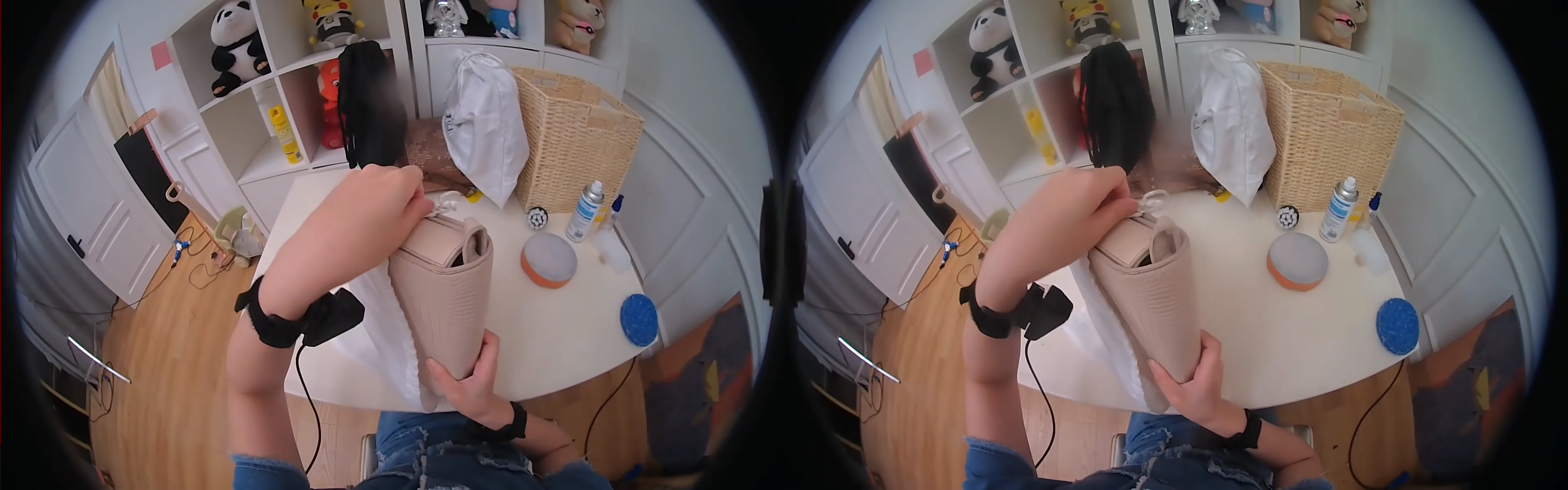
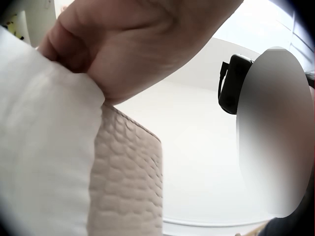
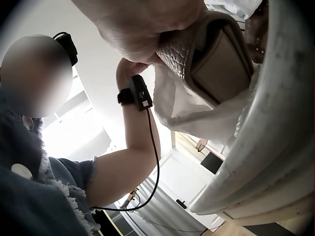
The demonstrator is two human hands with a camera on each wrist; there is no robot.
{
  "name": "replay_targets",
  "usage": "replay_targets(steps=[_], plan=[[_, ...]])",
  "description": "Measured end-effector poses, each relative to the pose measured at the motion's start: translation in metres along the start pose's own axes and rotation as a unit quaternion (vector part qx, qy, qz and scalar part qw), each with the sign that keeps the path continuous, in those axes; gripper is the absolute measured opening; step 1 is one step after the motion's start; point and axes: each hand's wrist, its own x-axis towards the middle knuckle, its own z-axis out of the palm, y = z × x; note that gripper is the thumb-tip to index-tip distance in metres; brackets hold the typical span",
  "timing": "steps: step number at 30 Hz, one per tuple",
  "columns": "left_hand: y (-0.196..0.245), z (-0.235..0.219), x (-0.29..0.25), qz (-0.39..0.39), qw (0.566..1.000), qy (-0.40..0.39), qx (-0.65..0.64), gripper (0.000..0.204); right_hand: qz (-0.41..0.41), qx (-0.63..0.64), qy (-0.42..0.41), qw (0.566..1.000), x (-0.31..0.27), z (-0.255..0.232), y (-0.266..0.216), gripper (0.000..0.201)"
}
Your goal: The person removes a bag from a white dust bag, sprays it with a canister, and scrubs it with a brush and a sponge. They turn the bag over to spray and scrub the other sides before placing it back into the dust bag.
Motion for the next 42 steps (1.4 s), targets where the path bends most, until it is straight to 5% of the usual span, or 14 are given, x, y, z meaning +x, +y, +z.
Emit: replay_targets(steps=[5,9,12,17,20,22,23,25,28,29,30,35,38,42], plan=[[0.06,0.003,-0.021,-0.011,0.962,0.089,-0.256,0.009,0.028,0.036,0.009,0.999,-0.006,0.009,0.006,0.067],[0.098,0.027,-0.06,0.23,0.929,0.06,-0.283,0.009,0.058,0.209,-0.023,0.976,-0.015,0.017,0.033,0.069],[0.106,0.038,-0.091,0.25,0.941,0.159,-0.165,0.023,0.07,0.261,-0.017,0.963,-0.016,0.01,0.046,0.064],[0.032,0.07,-0.123,0.075,0.952,0.271,-0.118,0.064,0.093,0.346,-0.001,0.934,-0.035,-0.025,0.074,0.055],[-0.024,0.095,-0.126,-0.035,0.962,0.247,-0.109,0.074,0.109,0.401,0.012,0.91,-0.038,-0.043,0.091,0.05],[-0.048,0.12,-0.133,-0.261,0.805,0.105,-0.522,0.087,0.12,0.438,0.022,0.891,-0.041,-0.053,0.102,0.047],[-0.048,0.12,-0.135,-0.26,0.805,0.107,-0.522,0.087,0.124,0.457,0.027,0.88,-0.051,-0.065,0.11,0.046],[-0.044,0.119,-0.139,-0.193,0.678,-0.182,-0.686,0.086,0.134,0.493,0.039,0.859,-0.052,-0.074,0.121,0.043],[-0.021,0.129,-0.138,-0.154,0.67,-0.218,-0.693,0.072,0.148,0.522,0.051,0.839,-0.055,-0.076,0.126,0.041],[-0.02,0.131,-0.137,-0.154,0.668,-0.216,-0.696,0.072,0.019,0.127,0.028,0.991,-0.053,-0.065,0.115,0.044],[-0.018,0.133,-0.136,-0.182,0.672,-0.237,-0.678,0.068,-0.116,-0.291,-0.001,0.95,-0.049,-0.058,0.107,0.047],[0.007,0.119,-0.141,-0.169,0.762,-0.164,-0.603,0.05,-0.077,-0.225,-0.067,0.969,-0.024,-0.04,0.095,0.045],[0.025,0.119,-0.15,-0.001,0.888,-0.154,-0.433,0.036,-0.038,-0.171,-0.11,0.978,-0.032,-0.044,0.093,0.044],[0.041,0.128,-0.155,0.09,0.929,-0.109,-0.342,0.036,0.027,-0.098,-0.162,0.982,-0.049,-0.049,0.09,0.041]])
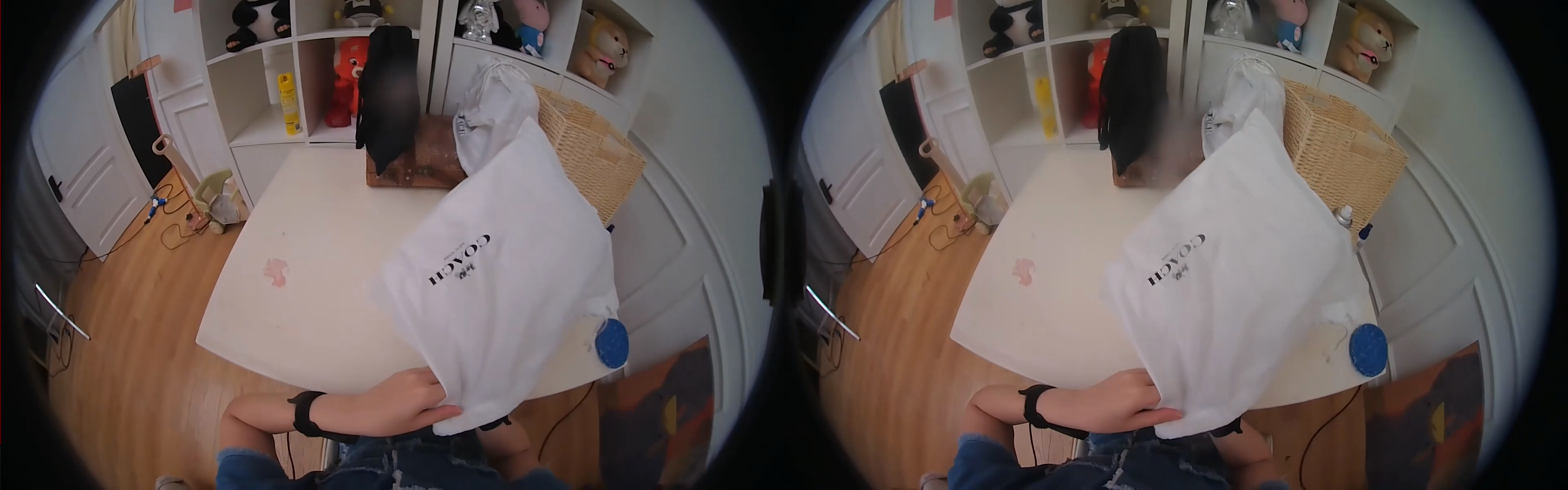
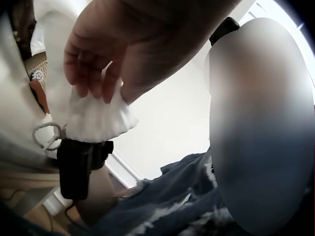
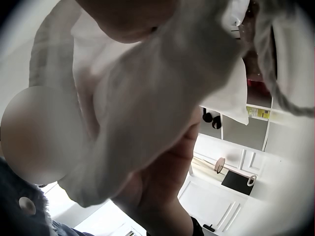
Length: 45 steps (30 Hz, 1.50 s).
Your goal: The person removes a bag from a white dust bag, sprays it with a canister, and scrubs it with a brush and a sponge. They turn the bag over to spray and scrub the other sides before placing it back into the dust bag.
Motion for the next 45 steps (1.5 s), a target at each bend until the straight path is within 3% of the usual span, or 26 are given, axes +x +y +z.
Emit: replay_targets(steps=[4,6,9,10,14,16,17,19,21,22,24,25,26,27,28,29,32,33,35,36,40,42,44,45], plan=[[-0.008,0.011,-0.001,0.042,0.993,0.028,0.104,0.033,0.053,0.082,-0.036,0.995,0.004,0.011,-0.011,0.039],[-0.004,0.009,-0.005,-0.011,0.991,0.045,0.127,0.029,0.078,0.124,-0.05,0.988,0.034,0.022,-0.023,0.038],[-0.002,0.0,-0.007,-0.032,0.99,-0.02,0.133,0.024,0.117,0.195,-0.067,0.972,0.047,0.03,-0.032,0.037],[-0.002,0.0,-0.006,-0.004,0.997,-0.027,0.071,0.02,0.129,0.219,-0.072,0.965,0.044,0.035,-0.035,0.037],[0.004,-0.009,-0.01,-0.02,0.998,-0.066,-0.004,0.02,0.169,0.312,-0.09,0.931,0.059,0.044,-0.046,0.035],[0.005,-0.015,-0.012,-0.127,0.991,-0.045,-0.024,0.021,0.186,0.358,-0.101,0.909,0.072,0.044,-0.049,0.034],[0.003,-0.016,-0.014,-0.129,0.99,-0.051,-0.028,0.021,0.196,0.38,-0.107,0.898,0.07,0.045,-0.052,0.033],[-0.004,-0.015,-0.019,-0.154,0.987,0.028,-0.03,0.025,0.218,0.423,-0.12,0.871,0.08,0.04,-0.052,0.033],[-0.006,-0.021,-0.023,-0.156,0.987,0.04,-0.006,0.026,0.237,0.463,-0.136,0.843,0.077,0.034,-0.06,0.032],[-0.008,-0.023,-0.026,-0.208,0.972,0.106,-0.021,0.025,0.241,0.464,-0.135,0.842,0.088,0.042,-0.064,0.032],[-0.014,-0.033,-0.036,-0.27,0.938,0.21,-0.057,0.023,0.391,0.497,-0.307,0.711,0.118,0.052,-0.091,0.024],[-0.018,-0.037,-0.042,-0.281,0.924,0.249,-0.079,0.02,0.394,0.498,-0.31,0.707,0.117,0.046,-0.095,0.024],[-0.018,-0.036,-0.045,-0.285,0.899,0.313,-0.114,0.018,0.245,0.379,-0.336,0.826,0.114,0.034,-0.095,0.024],[-0.019,-0.038,-0.053,-0.291,0.895,0.317,-0.114,0.018,0.081,0.243,-0.346,0.903,0.111,0.019,-0.096,0.024],[-0.021,-0.041,-0.064,-0.317,0.896,0.3,-0.081,0.018,0.074,0.095,-0.349,0.929,0.113,-0.002,-0.102,0.021],[-0.023,-0.043,-0.074,-0.344,0.894,0.282,-0.05,0.018,0.058,-0.031,-0.3,0.952,0.112,-0.018,-0.105,0.021],[-0.02,-0.037,-0.086,-0.402,0.882,0.239,0.056,0.027,-0.012,-0.303,-0.103,0.947,0.116,-0.045,-0.096,0.025],[-0.018,-0.034,-0.088,-0.434,0.87,0.207,0.108,0.031,-0.015,-0.301,-0.112,0.947,0.119,-0.049,-0.091,0.025],[-0.017,-0.032,-0.088,-0.439,0.862,0.193,0.161,0.033,0.038,-0.448,-0.131,0.884,0.126,-0.052,-0.078,0.027],[-0.016,-0.031,-0.09,-0.438,0.855,0.173,0.216,0.034,0.031,-0.445,-0.136,0.884,0.125,-0.051,-0.069,0.027],[-0.02,-0.032,-0.11,-0.456,0.848,0.116,0.243,0.036,-0.019,-0.495,-0.161,0.854,0.12,-0.052,-0.037,0.019],[-0.012,-0.038,-0.11,-0.432,0.862,0.1,0.245,0.024,-0.033,-0.511,-0.161,0.844,0.121,-0.059,-0.032,0.018],[-0.005,-0.041,-0.11,-0.417,0.858,0.128,0.27,0.014,-0.01,-0.436,-0.157,0.886,0.123,-0.071,-0.035,0.018],[-0.003,-0.043,-0.109,-0.394,0.856,0.153,0.298,0.005,-0.01,-0.435,-0.161,0.886,0.125,-0.076,-0.033,0.018]])
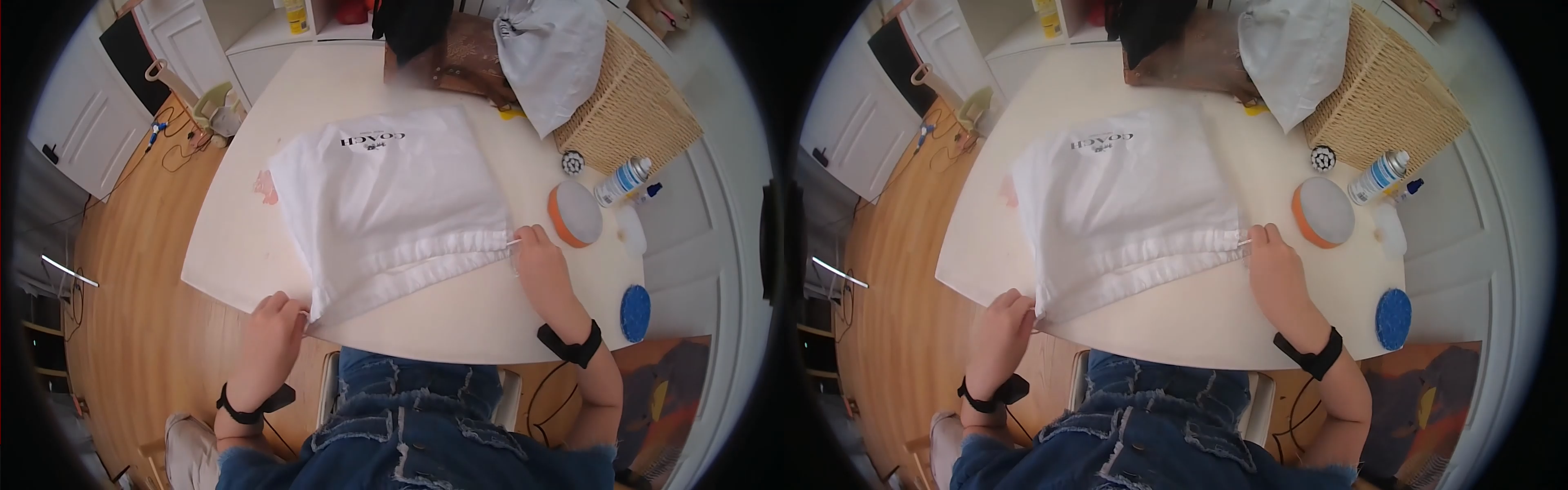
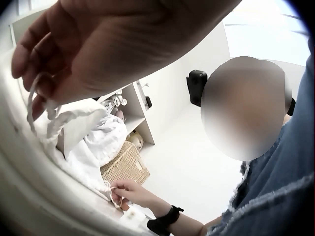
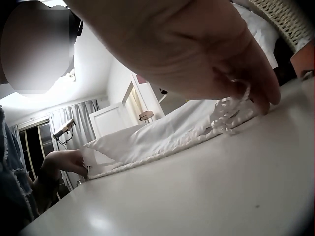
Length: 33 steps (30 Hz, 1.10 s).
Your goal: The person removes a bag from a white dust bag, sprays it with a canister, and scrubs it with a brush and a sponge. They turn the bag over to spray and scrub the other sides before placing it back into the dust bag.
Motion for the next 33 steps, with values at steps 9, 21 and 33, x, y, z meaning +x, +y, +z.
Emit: replay_targets(steps=[9,21,33], plan=[[-0.003,-0.015,0.022,-0.136,0.892,-0.189,-0.388,0.013,0.03,0.201,-0.082,0.976,-0.001,-0.011,-0.017,0.025],[-0.014,-0.026,0.039,-0.038,0.915,-0.351,-0.194,0.028,-0.042,0.039,-0.071,0.996,0.01,-0.029,0.014,0.01],[-0.108,-0.076,0.007,-0.104,0.772,-0.136,-0.612,0.018,0.257,0.704,-0.161,0.643,-0.015,-0.055,0.112,0.018]])
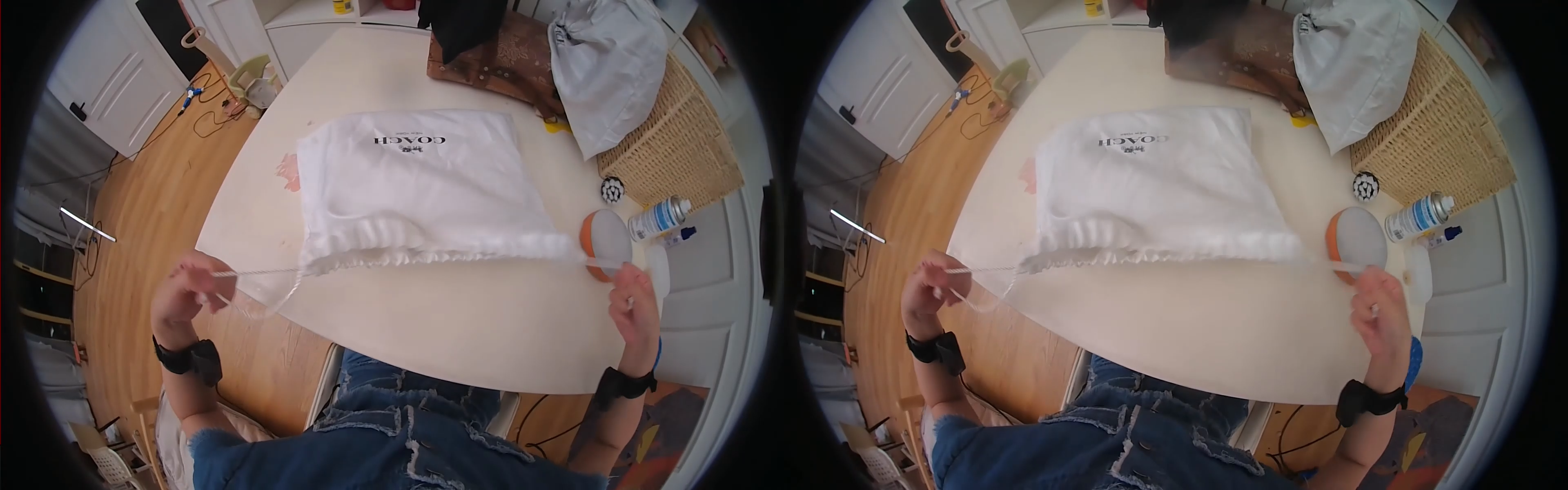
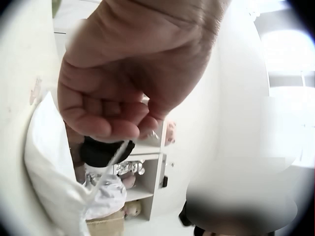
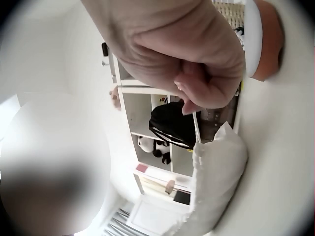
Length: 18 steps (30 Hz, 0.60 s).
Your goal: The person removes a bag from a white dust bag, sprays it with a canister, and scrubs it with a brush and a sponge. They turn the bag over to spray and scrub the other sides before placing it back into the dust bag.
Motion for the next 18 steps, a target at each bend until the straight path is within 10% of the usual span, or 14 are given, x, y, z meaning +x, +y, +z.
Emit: replay_targets(steps=[5,18], plan=[[-0.01,-0.047,0.003,0.063,0.943,0.141,-0.295,0.028,-0.07,0.353,0.08,0.93,-0.002,-0.05,0.011,0.011],[-0.047,-0.143,-0.014,0.187,0.866,0.299,-0.353,0.028,-0.11,0.451,0.111,0.879,-0.021,-0.056,0.015,0.016]])
